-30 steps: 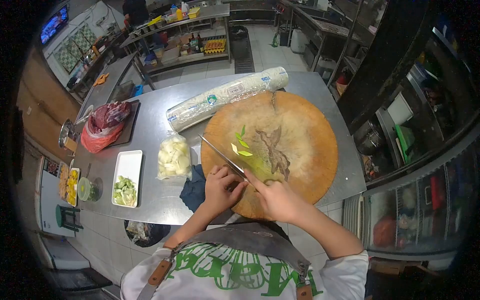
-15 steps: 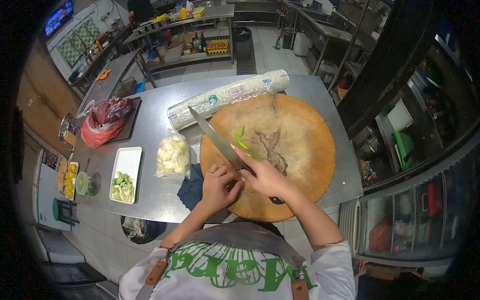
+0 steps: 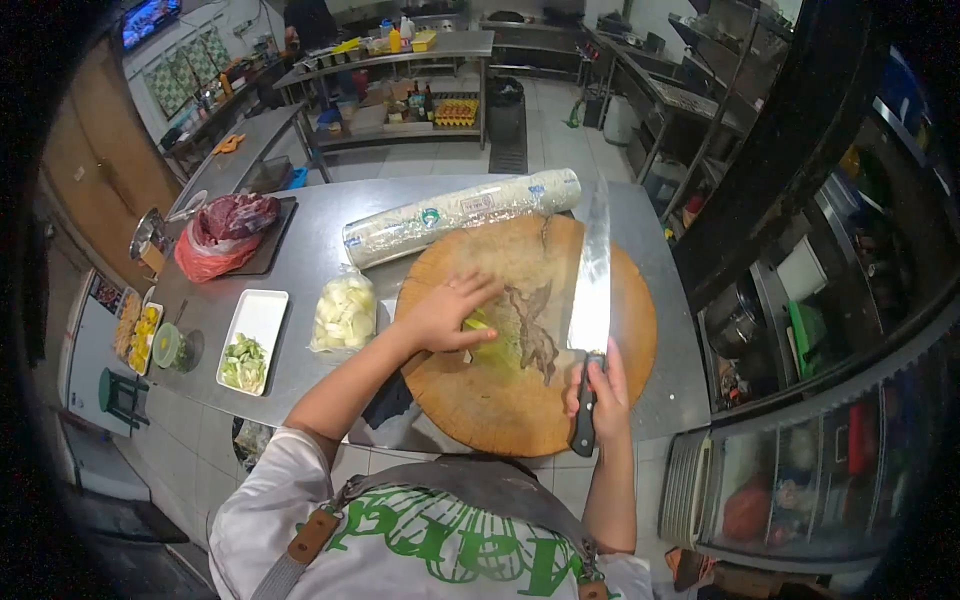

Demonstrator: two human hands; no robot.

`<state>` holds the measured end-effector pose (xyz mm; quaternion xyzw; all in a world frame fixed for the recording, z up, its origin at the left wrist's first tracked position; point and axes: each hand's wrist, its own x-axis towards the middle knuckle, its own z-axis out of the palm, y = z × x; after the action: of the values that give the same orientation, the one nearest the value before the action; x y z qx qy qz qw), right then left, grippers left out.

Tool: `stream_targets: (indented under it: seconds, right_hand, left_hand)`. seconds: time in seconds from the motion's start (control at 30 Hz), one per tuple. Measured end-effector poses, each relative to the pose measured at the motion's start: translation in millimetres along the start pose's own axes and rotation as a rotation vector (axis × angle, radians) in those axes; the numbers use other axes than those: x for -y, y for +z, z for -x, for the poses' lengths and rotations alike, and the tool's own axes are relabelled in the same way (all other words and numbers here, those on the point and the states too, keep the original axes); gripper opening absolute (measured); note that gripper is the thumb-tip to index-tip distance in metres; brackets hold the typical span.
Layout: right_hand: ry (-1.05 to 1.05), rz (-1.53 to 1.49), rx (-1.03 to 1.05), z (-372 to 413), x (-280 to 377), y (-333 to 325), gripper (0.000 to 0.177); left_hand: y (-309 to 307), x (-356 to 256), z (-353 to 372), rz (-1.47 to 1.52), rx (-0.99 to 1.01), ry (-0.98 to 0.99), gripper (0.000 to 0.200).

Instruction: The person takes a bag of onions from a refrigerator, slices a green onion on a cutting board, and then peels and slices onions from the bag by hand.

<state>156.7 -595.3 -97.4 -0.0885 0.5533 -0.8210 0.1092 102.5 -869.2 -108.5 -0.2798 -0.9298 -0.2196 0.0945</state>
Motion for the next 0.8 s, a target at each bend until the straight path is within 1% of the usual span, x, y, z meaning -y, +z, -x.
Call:
stream_targets:
  seconds: [0.03, 0.07, 0.13, 0.17, 0.2, 0.27, 0.3, 0.33, 0.4, 0.43, 0.47, 0.53, 0.57, 0.6, 0.67, 0.7, 0.73, 0.77, 0.8]
  right_hand:
    - [-0.017, -0.036, -0.024, 1, -2, -2, 0.051]
    - [-0.019, -0.046, -0.009, 0, -3, -3, 0.051]
    - [-0.066, -0.048, -0.042, -2, -6, -4, 0.05]
    - [-0.063, -0.045, -0.04, -3, -6, -4, 0.049]
    - [-0.063, -0.057, -0.04, -5, -7, -4, 0.049]
    - [-0.019, -0.077, -0.007, -7, -6, -7, 0.048]
    - [0.0, -0.073, 0.016, -7, -3, -7, 0.047]
    - [-0.001, -0.075, 0.01, -7, -3, -9, 0.047]
    - [0.017, -0.151, 0.074, -9, -3, -12, 0.045]
    - [0.004, -0.147, 0.084, -9, -5, -12, 0.045]
    - [0.004, -0.148, 0.09, -9, -5, -13, 0.045]
    - [-0.001, -0.19, 0.105, -8, -6, -14, 0.046]
    - [0.002, -0.193, 0.112, -8, -8, -15, 0.046]
    - [0.0, -0.198, 0.115, -9, -9, -16, 0.046]
    - [0.002, -0.201, 0.124, -9, -9, -18, 0.046]
    - [0.011, -0.157, 0.113, -9, -9, -18, 0.048]
    - [0.022, -0.112, 0.104, -9, -8, -18, 0.05]
    - [0.028, -0.113, 0.113, -8, -7, -18, 0.05]
    - [0.03, -0.12, 0.116, -8, -7, -19, 0.05]
  left_hand:
    - [3, 0, -1, 0.031, -0.013, 0.056, 0.063]
    - [6, 0, 2, 0.015, -0.015, 0.048, 0.063]
    - [1, -8, 7, 0.302, 0.07, 0.141, 0.057]
    - [-1, -8, 9, 0.364, 0.059, 0.165, 0.05]
    - [-4, -8, 10, 0.357, 0.067, 0.161, 0.05]
    - [-7, -10, 11, 0.399, -0.093, 0.147, 0.049]
    - [-8, -10, 9, 0.39, -0.133, 0.128, 0.052]
    - [-7, -8, 8, 0.392, -0.128, 0.131, 0.052]
    - [-7, -7, 7, 0.206, -0.13, 0.163, 0.051]
    - [-8, -10, 9, 0.085, -0.087, 0.217, 0.053]
    - [-8, -15, 12, 0.081, -0.089, 0.214, 0.053]
    - [-14, -31, 18, 0.022, 0.063, 0.162, 0.054]
    - [-9, -28, 19, -0.011, 0.022, 0.19, 0.047]
    - [-9, -30, 21, -0.015, 0.022, 0.185, 0.047]
    - [-10, -34, 23, -0.172, 0.096, 0.056, 0.034]
    - [-9, -34, 23, -0.172, 0.094, 0.048, 0.034]
    - [-7, -33, 23, -0.234, 0.063, 0.067, 0.03]
    - [-6, -31, 23, -0.297, 0.032, 0.085, 0.026]
    - [-3, -29, 23, -0.299, 0.031, 0.072, 0.026]
